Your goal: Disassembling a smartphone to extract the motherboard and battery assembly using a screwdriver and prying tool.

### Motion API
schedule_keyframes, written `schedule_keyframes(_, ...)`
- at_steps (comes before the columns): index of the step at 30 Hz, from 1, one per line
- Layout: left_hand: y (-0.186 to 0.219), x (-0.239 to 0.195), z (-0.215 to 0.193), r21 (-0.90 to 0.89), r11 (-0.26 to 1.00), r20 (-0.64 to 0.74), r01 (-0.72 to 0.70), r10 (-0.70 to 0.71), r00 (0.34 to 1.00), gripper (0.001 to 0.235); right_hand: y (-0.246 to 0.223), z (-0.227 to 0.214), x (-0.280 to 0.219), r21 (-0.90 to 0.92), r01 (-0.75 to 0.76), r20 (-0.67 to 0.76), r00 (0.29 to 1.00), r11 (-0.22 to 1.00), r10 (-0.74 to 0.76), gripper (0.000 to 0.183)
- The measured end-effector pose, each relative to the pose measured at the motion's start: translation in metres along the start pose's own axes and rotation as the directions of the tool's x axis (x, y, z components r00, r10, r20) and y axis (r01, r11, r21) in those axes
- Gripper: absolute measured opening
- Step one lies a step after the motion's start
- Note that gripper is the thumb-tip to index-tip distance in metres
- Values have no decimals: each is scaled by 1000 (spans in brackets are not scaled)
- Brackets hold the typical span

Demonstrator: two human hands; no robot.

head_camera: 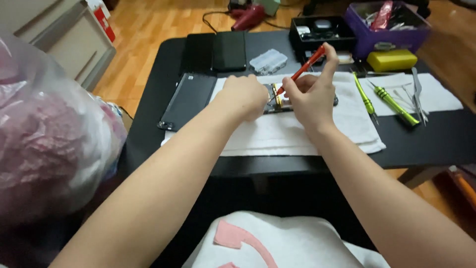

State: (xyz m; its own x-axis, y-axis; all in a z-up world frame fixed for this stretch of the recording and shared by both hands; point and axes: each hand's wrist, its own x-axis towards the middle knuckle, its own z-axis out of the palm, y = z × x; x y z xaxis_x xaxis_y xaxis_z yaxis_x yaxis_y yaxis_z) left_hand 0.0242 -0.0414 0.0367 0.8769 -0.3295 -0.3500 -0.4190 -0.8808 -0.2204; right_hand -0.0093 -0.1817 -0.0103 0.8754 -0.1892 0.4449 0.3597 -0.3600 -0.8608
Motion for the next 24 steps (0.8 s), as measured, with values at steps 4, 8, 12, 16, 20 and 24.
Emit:
schedule_keyframes(4, -1, -7, -10, -18, 999, 4, -26, 26, 1000, 35, 7, 1, -1, -33, 9, -11, 1000, 999, -9, 79)
schedule_keyframes(8, -6, -36, -39, -201, 976, 68, 78, -65, 996, 25, -4, 2, 2, 12, -51, -52, 997, 999, 51, 79)
schedule_keyframes(12, -34, -1, -27, -435, 900, -27, 33, -50, 998, 31, -12, -4, -1, 130, -156, -105, 980, 979, 171, 73)
schedule_keyframes(16, -49, 69, 4, -559, 821, -219, -122, -5, 976, 35, -3, -1, 0, 63, -141, -96, 985, 988, 146, 72)
schedule_keyframes(20, -45, 96, 14, -542, 826, -410, -157, -96, 907, 16, 0, 2, -2, 86, -113, -124, 985, 990, 123, 76)
schedule_keyframes(24, -46, 125, 22, -443, 885, -502, -140, -116, 857, 18, 0, -2, -1, 127, -88, -100, 990, 988, 101, 76)
